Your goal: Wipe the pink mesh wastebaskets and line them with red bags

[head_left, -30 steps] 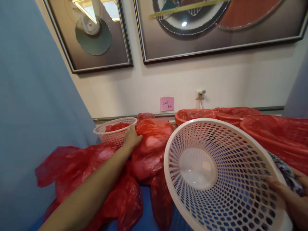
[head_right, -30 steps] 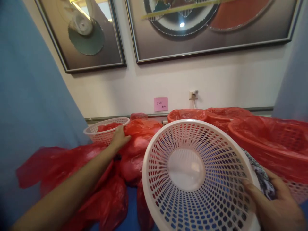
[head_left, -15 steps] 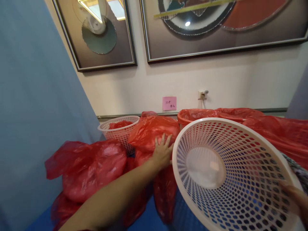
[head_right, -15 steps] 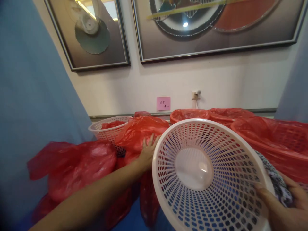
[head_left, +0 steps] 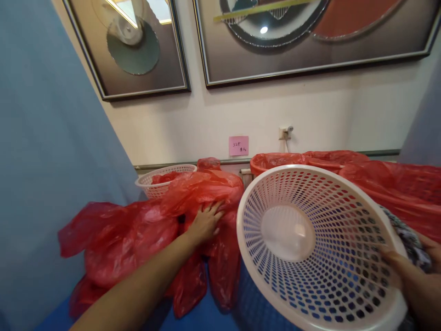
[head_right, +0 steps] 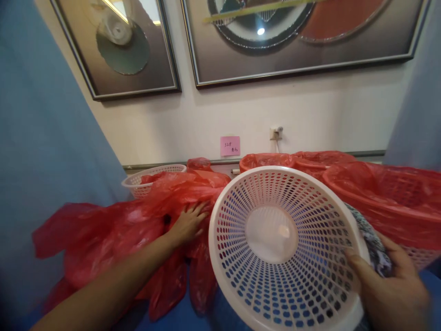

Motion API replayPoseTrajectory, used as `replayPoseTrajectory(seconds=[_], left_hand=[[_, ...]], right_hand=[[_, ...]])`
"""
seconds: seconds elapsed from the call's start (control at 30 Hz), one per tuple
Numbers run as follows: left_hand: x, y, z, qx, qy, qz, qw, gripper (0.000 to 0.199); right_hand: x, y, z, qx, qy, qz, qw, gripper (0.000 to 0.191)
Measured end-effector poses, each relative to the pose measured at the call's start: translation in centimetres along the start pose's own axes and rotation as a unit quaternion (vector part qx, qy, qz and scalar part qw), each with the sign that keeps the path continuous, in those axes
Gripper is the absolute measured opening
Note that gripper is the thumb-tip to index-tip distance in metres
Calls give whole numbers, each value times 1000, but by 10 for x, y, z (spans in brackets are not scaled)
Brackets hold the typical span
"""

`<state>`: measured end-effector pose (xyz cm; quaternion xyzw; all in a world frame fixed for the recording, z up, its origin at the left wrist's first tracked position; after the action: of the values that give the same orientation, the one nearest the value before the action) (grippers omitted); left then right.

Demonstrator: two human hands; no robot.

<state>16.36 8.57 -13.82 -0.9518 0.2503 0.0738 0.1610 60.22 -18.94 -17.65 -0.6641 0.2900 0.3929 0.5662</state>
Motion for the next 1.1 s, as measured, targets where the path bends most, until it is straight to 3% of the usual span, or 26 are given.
replayPoseTrajectory(seconds=[0.1,0.2,0.3,0.43,0.53,0.6,0.7,0.8,0.87,1.03,1.1], left_hand=[[10,5,0,10,24,-1,1000,58],[17,16,-3,32,49,-13,998,56],[22,37,-5,59,69,-24,996,51],[27,73,-20,151,139,-53,977,45],[40,106,-39,256,252,-72,931,43],[59,127,-44,280,319,-70,903,43],[99,155,-38,251,406,-67,876,43],[142,173,-33,192,493,-38,848,45],[160,175,-35,171,557,-61,810,47],[182,137,-52,76,716,-132,681,61],[184,118,-60,47,734,-161,658,61]], right_hand=[[-27,18,2,-35,14,91,995,69],[-46,26,5,-47,-32,82,995,83],[-46,31,5,-45,-44,61,996,85],[-52,39,2,-19,-52,-22,998,76],[-70,54,2,4,-69,-120,990,67],[-79,72,6,12,-69,-165,984,63],[-84,108,17,-11,-73,-202,977,58],[-83,150,29,-74,-105,-224,966,47],[-82,175,32,-111,-125,-226,960,41],[-84,207,32,-160,-160,-275,934,33],[-84,209,32,-186,-178,-315,914,30]])
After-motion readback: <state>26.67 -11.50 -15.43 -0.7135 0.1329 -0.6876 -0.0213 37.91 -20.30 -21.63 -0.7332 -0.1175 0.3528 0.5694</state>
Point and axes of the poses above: each hand's wrist, its own y-axis away from the middle knuckle, its own z-axis out of the palm, x = y × z, the point moved 7 cm from there along -y, towards the middle knuckle, and after that the axes turned 10 degrees about -z, right-handed, at the moved point
